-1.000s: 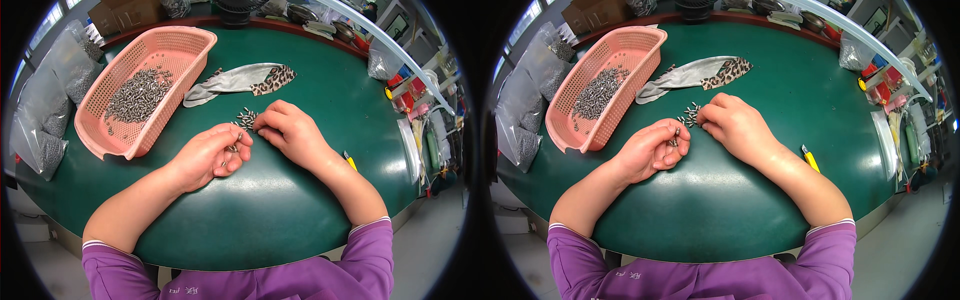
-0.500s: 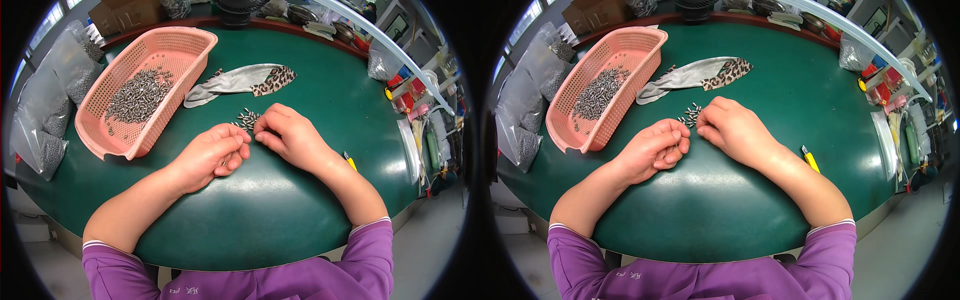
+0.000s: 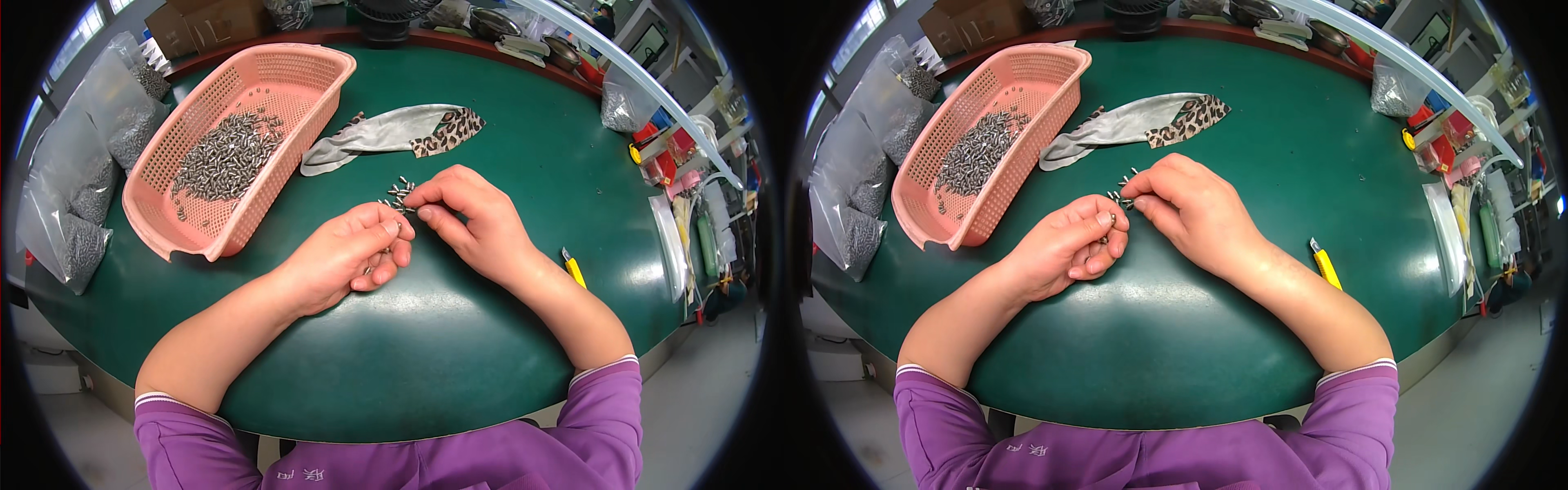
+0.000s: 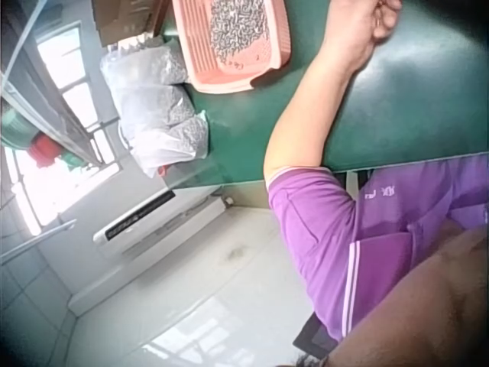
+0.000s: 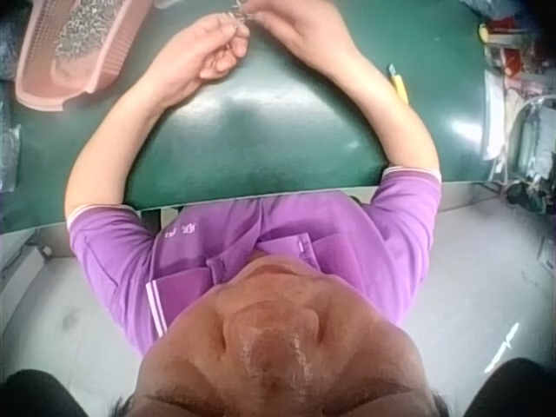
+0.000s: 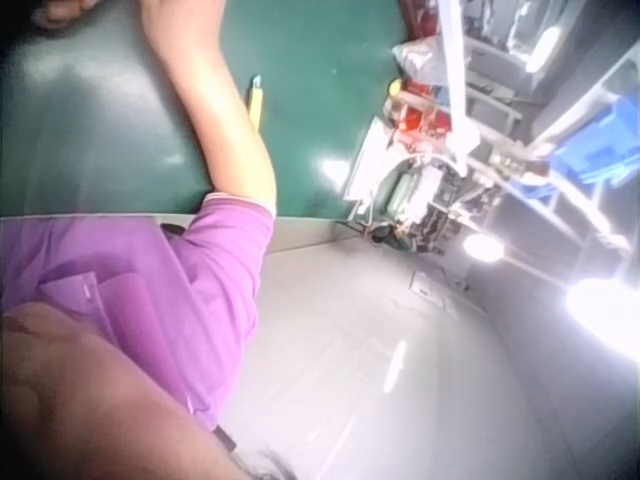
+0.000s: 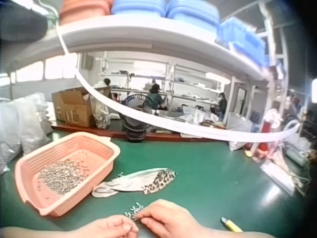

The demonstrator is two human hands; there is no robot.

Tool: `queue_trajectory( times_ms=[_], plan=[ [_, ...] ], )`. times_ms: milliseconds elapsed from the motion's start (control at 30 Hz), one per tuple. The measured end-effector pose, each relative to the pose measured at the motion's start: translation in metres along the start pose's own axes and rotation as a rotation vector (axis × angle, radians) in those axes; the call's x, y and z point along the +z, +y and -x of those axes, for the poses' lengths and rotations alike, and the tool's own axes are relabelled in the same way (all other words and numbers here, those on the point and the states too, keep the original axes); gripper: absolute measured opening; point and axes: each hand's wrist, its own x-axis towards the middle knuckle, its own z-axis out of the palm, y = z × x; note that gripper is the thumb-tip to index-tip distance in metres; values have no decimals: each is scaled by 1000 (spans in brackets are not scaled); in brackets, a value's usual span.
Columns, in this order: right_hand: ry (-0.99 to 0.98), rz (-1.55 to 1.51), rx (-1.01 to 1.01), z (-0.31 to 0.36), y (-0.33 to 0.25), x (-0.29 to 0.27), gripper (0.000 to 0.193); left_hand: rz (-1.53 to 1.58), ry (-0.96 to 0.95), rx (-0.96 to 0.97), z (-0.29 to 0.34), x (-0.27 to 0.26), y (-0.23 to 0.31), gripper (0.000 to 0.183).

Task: The recorder is sorting and assembling small metal studs/pins on a workbench using their hands and a utility knife.

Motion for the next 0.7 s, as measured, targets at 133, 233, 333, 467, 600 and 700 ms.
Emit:
queue_trajectory(
  times_ms=[133, 233, 333, 467, 600, 700],
  plan=[
    [-41, 140, 20, 3, 5, 0, 15, 32, -23, -7, 0, -3, 0, 20],
    [-104, 254, -26, 4, 7, 0, 17, 66, -12, -4, 0, -5, -1, 24],
    [-84, 310, -87, 5, 8, 1, 15, 102, -27, 18, -1, -7, -1, 27],
    [-100, 325, -59, 5, 5, 0, 13, 110, -16, 35, 0, -6, -2, 29],
    [-149, 301, 14, 6, 3, -1, 11, 115, 15, 25, -1, -5, -1, 24],
    [-150, 279, 29, 6, 1, -1, 10, 97, 52, 38, -1, -5, -3, 18]
  ],
)
